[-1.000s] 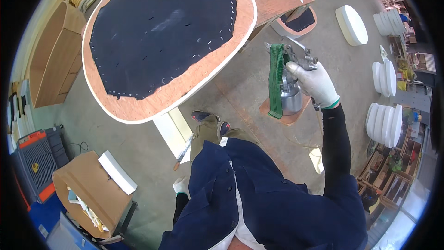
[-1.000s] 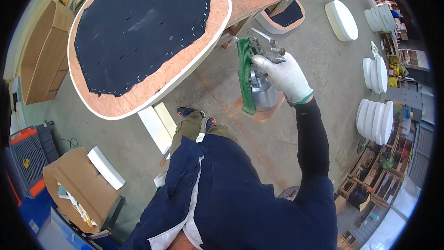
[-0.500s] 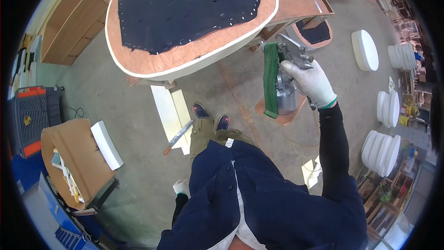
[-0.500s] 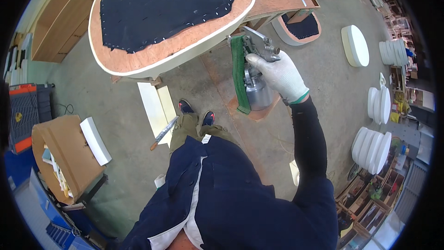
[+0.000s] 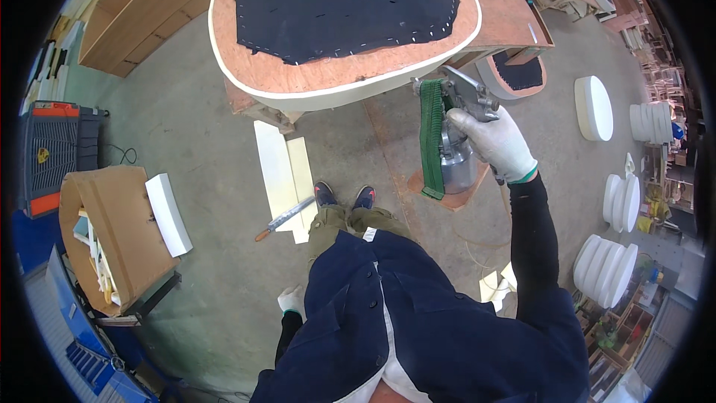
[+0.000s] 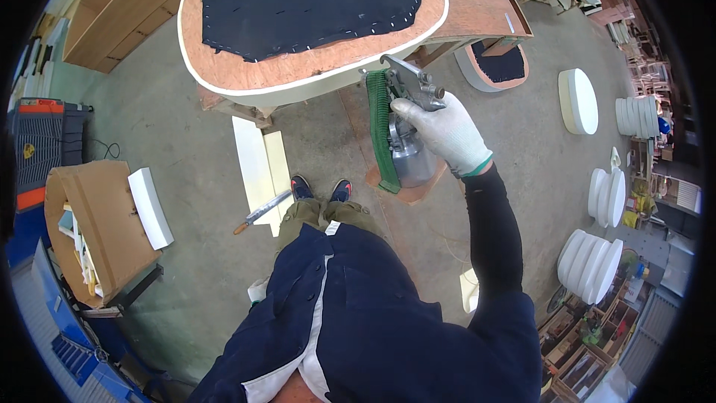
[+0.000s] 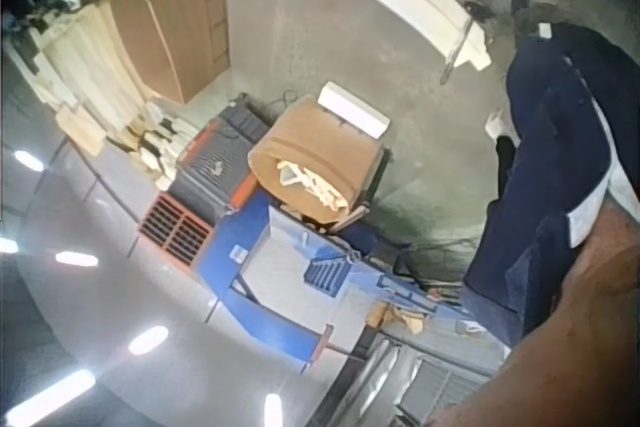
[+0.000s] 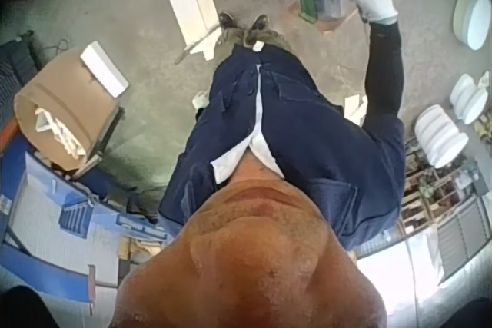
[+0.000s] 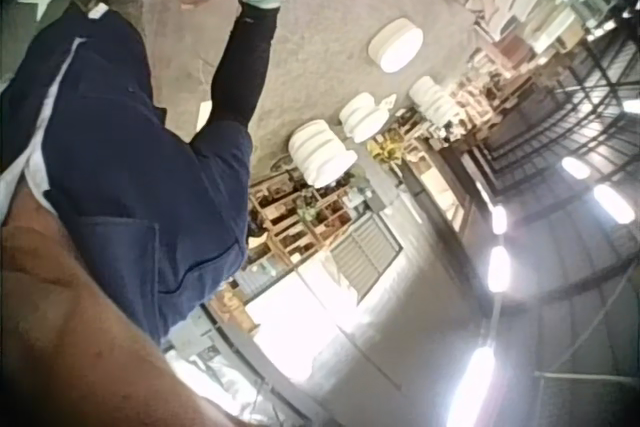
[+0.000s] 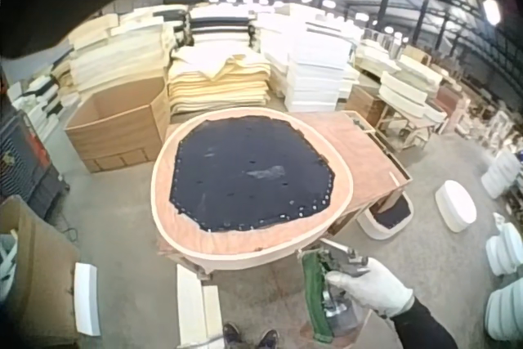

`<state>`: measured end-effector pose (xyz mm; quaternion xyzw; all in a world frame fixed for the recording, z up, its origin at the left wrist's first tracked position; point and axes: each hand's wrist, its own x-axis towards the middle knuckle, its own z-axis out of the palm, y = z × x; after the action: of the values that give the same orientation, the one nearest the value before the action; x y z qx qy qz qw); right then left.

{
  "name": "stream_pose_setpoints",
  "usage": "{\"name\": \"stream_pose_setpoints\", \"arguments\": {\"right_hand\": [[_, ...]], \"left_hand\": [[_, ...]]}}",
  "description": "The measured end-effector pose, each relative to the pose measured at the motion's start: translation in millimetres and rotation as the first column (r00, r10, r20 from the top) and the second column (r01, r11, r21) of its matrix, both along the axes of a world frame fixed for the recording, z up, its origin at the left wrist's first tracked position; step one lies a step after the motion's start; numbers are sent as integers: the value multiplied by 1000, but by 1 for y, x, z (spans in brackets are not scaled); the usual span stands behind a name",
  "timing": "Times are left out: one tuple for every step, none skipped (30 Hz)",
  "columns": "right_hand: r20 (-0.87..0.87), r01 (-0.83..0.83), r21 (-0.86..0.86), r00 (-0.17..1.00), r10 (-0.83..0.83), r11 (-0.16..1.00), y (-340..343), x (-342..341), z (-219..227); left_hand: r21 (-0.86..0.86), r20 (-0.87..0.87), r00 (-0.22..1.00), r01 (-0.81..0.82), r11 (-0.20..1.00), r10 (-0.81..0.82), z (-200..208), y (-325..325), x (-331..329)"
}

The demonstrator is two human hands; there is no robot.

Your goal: The person sprays adhesive onto a dark fabric layer inside a large circular wooden frame using a spray gun. They then pick up a white circular foam cushion and place it into the frame, pressing it down firmly to adhere it to the adhesive.

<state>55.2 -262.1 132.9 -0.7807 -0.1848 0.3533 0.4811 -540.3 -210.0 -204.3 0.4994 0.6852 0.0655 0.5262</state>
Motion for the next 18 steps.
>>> {"name": "stream_pose_setpoints", "arguments": {"right_hand": [[2,-7,2,1000,7,1000,3,-3,-1],[4,-13,4,1000,13,1000,7,-7,-2],[6,-20,6,1000,20,1000,11,-10,-2],[-11,-26,11,1000,27,1000,16,-15,1],[-28,-33,16,999,33,999,22,-22,6],[-45,-38,21,998,39,999,27,-28,8],[-61,-47,50,997,50,998,31,-33,6],[-77,-54,79,995,60,995,34,-38,2],[-93,-60,107,993,70,992,37,-44,0],[-49,-78,109,995,83,991,42,-51,-1],[-4,-95,109,995,96,989,46,-60,-1],[41,-112,109,993,108,988,49,-67,-1],[65,-115,104,992,108,988,49,-73,-7],[72,-117,119,991,109,986,49,-77,-10],[79,-118,133,991,108,984,48,-82,-13],[82,-120,149,991,109,981,47,-87,-14],[86,-109,148,992,97,983,46,-91,-13],[67,-90,157,995,80,984,44,-93,-13]], "left_hand": [[2,-22,999,43,999,-43,-5,1,-9],[2,-43,995,86,996,-86,-11,2,-18],[-8,2,997,76,997,-76,-17,3,-25],[-16,46,997,63,998,-63,-19,4,-30],[-20,48,997,57,998,-56,-21,3,-34],[-24,49,998,51,998,-50,-23,2,-38],[-20,10,999,52,998,-52,-18,7,-34],[-17,-30,998,53,998,-54,-14,10,-31],[-16,-27,998,50,999,-50,-20,10,-34],[-14,-30,998,47,999,-47,-24,13,-37],[-13,-33,998,44,999,-45,-27,14,-41],[-49,-58,998,33,998,-36,-28,15,-46],[-86,-78,997,24,996,-31,-29,20,-43],[-123,-97,995,14,992,-27,-28,25,-38],[-146,-86,996,-21,989,8,-33,28,-37],[-169,-80,996,-59,984,45,-36,31,-36],[-191,-75,994,-95,977,82,-37,33,-35],[-193,-94,994,-72,979,55,-37,35,-35]]}}
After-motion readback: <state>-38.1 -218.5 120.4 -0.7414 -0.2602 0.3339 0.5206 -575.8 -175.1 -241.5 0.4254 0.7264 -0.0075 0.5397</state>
